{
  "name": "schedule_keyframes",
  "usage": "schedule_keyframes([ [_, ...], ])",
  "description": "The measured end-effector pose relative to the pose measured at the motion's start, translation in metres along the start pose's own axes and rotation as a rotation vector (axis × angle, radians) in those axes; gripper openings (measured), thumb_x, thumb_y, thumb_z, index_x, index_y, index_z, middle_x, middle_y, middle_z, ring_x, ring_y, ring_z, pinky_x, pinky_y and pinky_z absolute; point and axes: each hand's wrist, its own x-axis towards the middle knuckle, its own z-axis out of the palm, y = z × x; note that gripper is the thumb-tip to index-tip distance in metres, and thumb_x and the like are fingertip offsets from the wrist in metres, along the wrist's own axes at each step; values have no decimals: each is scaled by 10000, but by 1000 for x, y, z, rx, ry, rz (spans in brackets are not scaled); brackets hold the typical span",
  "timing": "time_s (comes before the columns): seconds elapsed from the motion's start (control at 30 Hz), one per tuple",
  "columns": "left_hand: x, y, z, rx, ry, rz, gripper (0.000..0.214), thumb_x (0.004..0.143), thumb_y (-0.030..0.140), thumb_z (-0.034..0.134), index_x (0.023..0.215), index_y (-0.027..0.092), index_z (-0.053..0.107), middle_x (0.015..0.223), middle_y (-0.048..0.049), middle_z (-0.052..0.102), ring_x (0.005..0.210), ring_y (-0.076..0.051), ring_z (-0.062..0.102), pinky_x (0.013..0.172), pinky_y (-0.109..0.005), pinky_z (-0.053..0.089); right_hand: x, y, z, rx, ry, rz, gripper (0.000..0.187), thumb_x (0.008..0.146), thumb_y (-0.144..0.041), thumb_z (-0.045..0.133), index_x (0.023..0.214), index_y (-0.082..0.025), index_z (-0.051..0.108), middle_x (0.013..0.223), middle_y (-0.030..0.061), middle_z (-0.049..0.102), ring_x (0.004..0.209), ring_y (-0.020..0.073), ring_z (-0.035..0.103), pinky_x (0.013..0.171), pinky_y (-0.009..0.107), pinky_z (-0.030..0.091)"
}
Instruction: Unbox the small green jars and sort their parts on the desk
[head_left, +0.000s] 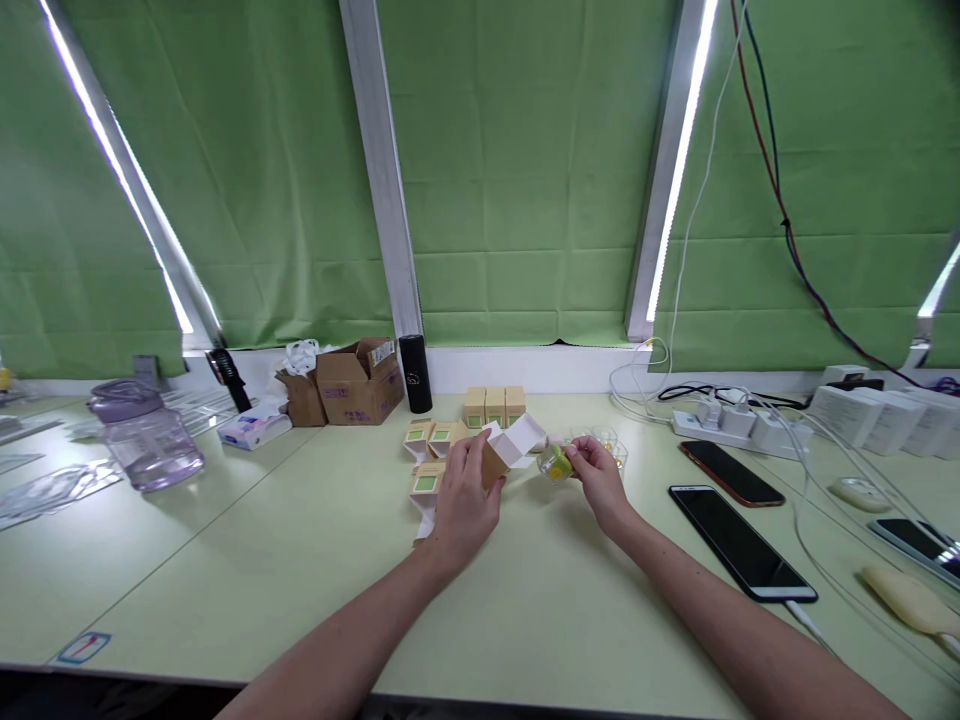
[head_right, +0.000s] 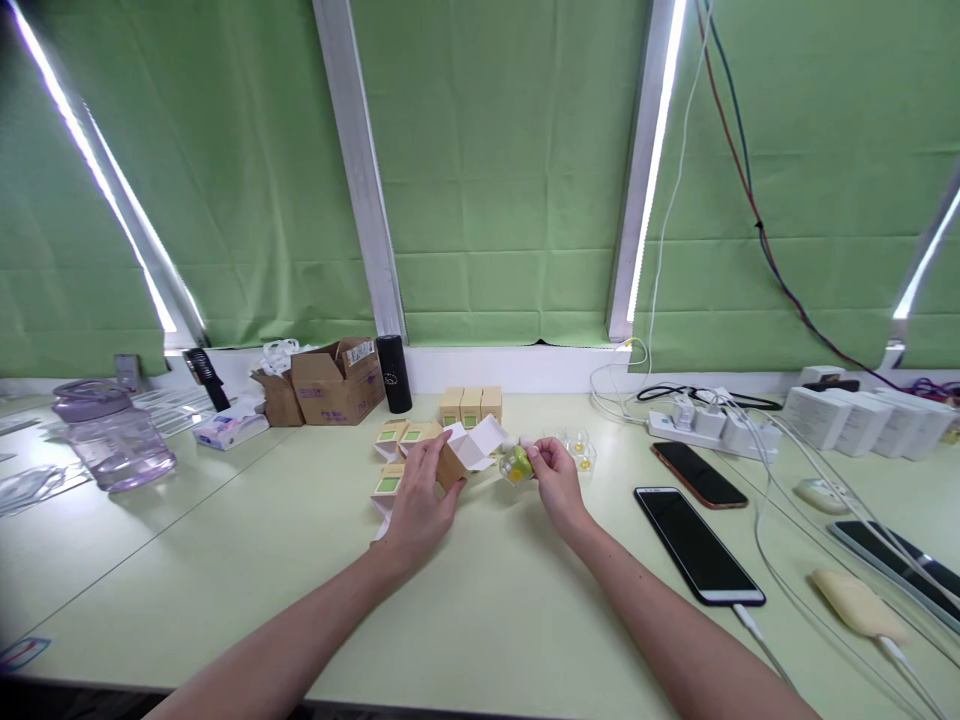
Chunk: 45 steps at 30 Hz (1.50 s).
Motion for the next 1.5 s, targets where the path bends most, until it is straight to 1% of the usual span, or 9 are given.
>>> schedule_keyframes([
  [0.2, 0, -3, 3, -105, 12, -108, 715, 898, 200, 650, 1540, 332, 362, 1410, -103, 494, 1339, -312, 491, 1083, -517, 477, 5, 14, -4, -126, -13, -66, 526, 709, -723, 752, 771, -232, 572, 710, -1, 604, 663, 180, 541, 619, 308, 425],
  [0.43, 2, -3, 9, -404, 18, -230, 722, 872, 228, 682, 1524, 310, 385, 1392, -117, 526, 1287, -292, 534, 896, -418, 604, 3, 20, -6, -327, -86, -99, 404, 824, -626, 666, 803, -231, 582, 774, 20, 641, 717, 201, 571, 678, 320, 444],
  [0.7, 7, -6, 12, -730, -21, -375, 668, 871, 370, 743, 1439, 267, 407, 1335, -132, 601, 1305, -286, 554, 926, -408, 585, -5, 18, -2, -468, -161, -101, 236, 858, -460, 625, 812, -229, 613, 826, 38, 695, 786, 218, 627, 699, 322, 460],
  [0.8, 8, -9, 13, -893, -37, -422, 660, 862, 403, 764, 1401, 242, 418, 1295, -132, 651, 1276, -271, 591, 1001, -412, 541, -6, 18, -1, -476, -176, -105, 210, 841, -441, 647, 822, -232, 632, 824, 40, 707, 789, 224, 636, 676, 324, 463],
  [0.9, 10, -9, 13, -1087, -43, -493, 661, 834, 411, 802, 1361, 232, 446, 1306, -130, 675, 1245, -265, 625, 1039, -411, 514, -7, 14, -1, -472, -188, -113, 183, 840, -424, 654, 856, -242, 651, 877, 41, 727, 809, 226, 651, 703, 342, 486],
  [1.0, 10, -7, 11, -1229, -46, -568, 645, 821, 392, 822, 1335, 235, 466, 1281, -117, 699, 1184, -263, 662, 998, -413, 542, -10, 6, 0, -490, -169, -166, 180, 850, -415, 650, 924, -253, 673, 969, 43, 739, 882, 235, 663, 805, 382, 503],
  [1.17, 10, -3, 6, -1395, -82, -606, 420, 894, 330, 737, 1259, 219, 561, 1293, -100, 690, 1106, -241, 693, 952, -449, 589, -18, -7, 4, -499, -186, -293, 204, 903, -419, 612, 1012, -266, 692, 1099, 60, 714, 1079, 273, 625, 971, 446, 475],
  [1.3, 11, 0, 3, -1469, -145, -644, 290, 944, 285, 655, 1217, 191, 625, 1231, -110, 713, 1072, -247, 709, 922, -454, 608, -25, -14, 7, -501, -216, -345, 231, 943, -435, 590, 1060, -276, 711, 1154, 85, 685, 1142, 293, 592, 1016, 466, 455],
  [1.5, 9, 2, 4, -1498, -207, -670, 299, 938, 280, 670, 1212, 163, 641, 1191, -139, 732, 1068, -295, 729, 860, -451, 627, -29, -22, 13, -499, -287, -403, 270, 935, -497, 628, 1110, -314, 723, 1149, 73, 709, 1179, 317, 565, 1062, 500, 412],
])
